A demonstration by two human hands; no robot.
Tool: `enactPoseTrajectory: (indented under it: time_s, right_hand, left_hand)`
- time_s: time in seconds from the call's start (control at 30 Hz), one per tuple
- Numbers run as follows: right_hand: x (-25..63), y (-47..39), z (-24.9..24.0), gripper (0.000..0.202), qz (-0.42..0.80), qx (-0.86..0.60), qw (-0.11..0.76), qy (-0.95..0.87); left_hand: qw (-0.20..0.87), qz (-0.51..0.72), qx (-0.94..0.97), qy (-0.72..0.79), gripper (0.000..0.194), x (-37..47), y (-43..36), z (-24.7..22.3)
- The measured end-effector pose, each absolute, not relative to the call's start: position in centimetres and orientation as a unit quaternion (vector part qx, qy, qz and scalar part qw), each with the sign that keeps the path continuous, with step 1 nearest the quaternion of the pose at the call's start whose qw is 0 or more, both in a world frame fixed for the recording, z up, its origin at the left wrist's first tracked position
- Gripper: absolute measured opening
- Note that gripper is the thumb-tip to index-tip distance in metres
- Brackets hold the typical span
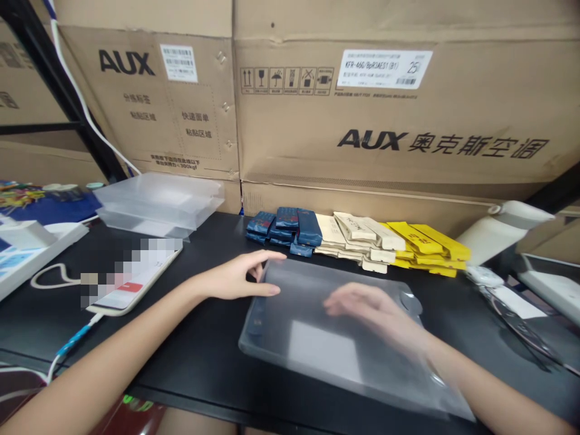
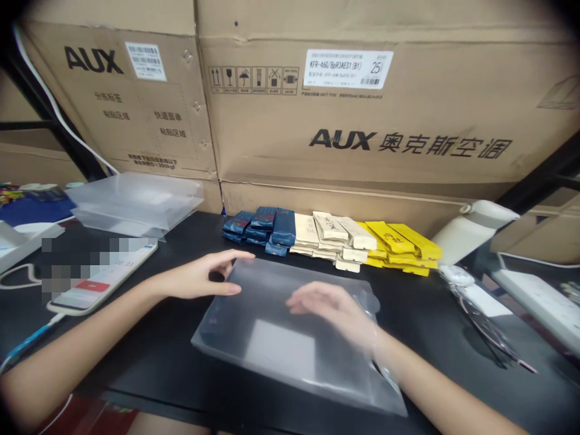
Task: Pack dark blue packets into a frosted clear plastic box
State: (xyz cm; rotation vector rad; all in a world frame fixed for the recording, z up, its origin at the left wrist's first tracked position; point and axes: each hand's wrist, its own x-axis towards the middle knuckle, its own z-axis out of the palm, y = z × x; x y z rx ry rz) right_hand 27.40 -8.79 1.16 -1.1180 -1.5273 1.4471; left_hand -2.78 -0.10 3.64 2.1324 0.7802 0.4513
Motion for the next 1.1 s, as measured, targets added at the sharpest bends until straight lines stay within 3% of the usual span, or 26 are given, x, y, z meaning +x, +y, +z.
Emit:
enactPoseTrajectory:
  time_s: [0.1,0.27,0.4,0.7,1.1]
  right_hand:
    - [28.9,-7.3,0.2,0.017,0.609,-0.442,0.447,-0.483]
    - [29.3,-6.9,0.2,0.011,0.575,-0.458,0.545,-0.404]
    - [28.8,-7.1,0.6,0.025,0.561,-0.452,0.605,-0.339]
    - [29.9,-7.0,0.9,0.039,0.603,-0.391,0.672,-0.178]
    - [30.9,-6.9,0.4,0.041,0.586,-0.404,0.661,-0.238]
  left_hand:
    - [0.4,0.163,0.837,0.335,0.063,-4.4,1.1,4.2]
    - [0.436,0.178,0.818,0.33,0.058,-5.0,1.6,4.4]
    - [0.445,0.182,0.811,0.334,0.056,-4.8,1.4,4.4]
    - [0.419,0.199,0.821,0.331,0.054,-4.7,1.7,3.8]
    - [0.42,0.192,0.82,0.339,0.057,-4.8,2.0,3.6]
